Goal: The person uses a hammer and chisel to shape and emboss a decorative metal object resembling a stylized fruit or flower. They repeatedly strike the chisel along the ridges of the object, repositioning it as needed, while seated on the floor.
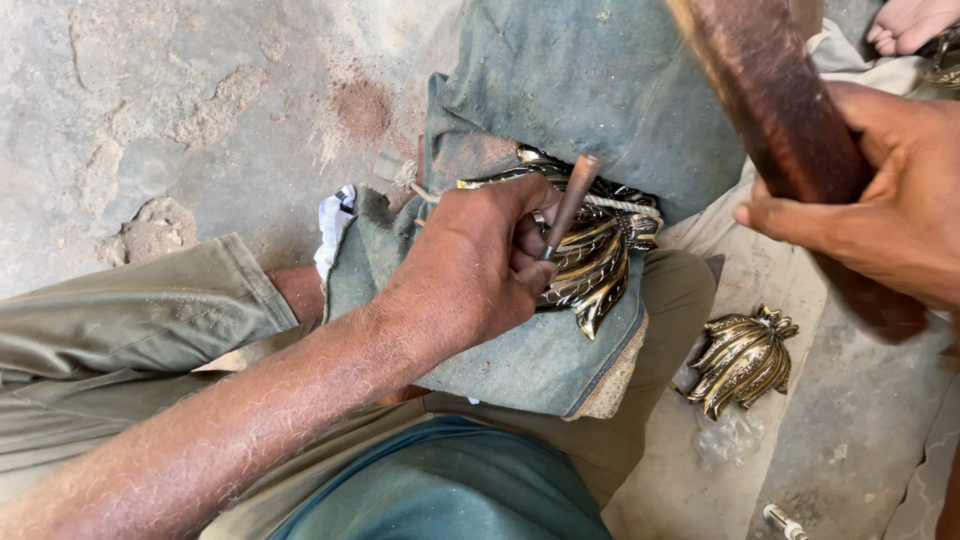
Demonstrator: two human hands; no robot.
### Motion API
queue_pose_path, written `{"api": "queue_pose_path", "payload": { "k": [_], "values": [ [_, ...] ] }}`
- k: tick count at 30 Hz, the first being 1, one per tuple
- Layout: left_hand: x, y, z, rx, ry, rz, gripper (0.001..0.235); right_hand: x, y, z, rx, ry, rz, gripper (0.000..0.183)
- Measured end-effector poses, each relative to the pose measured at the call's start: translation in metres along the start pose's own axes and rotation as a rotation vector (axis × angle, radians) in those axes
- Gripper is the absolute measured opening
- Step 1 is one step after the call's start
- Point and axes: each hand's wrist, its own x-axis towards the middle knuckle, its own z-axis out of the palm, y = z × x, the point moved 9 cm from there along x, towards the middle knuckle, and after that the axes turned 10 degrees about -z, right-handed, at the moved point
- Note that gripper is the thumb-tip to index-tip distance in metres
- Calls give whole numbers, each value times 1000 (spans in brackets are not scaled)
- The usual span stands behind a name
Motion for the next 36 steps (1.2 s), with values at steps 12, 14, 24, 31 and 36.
{"api": "queue_pose_path", "payload": {
  "k": [12, 14, 24, 31, 36],
  "values": [
    [-6, -11, -2, -144, 57, -51, 23, 24, -15, -5, -202, -116, -324, 65],
    [-5, -8, -4, -141, 87, -14, 23, 34, 19, -6, 79, 18, -64, 31],
    [-12, -5, -14, -173, 81, 46, 25, -3, -11, -17, -157, 59, -291, 56],
    [3, 9, -7, -127, -121, 207, 29, -109, 19, 55, 1234, 790, 31, 48],
    [0, 33, 16, 32, -221, 423, 30, -157, 14, 142, 1535, 767, 142, 55]
  ]
}}
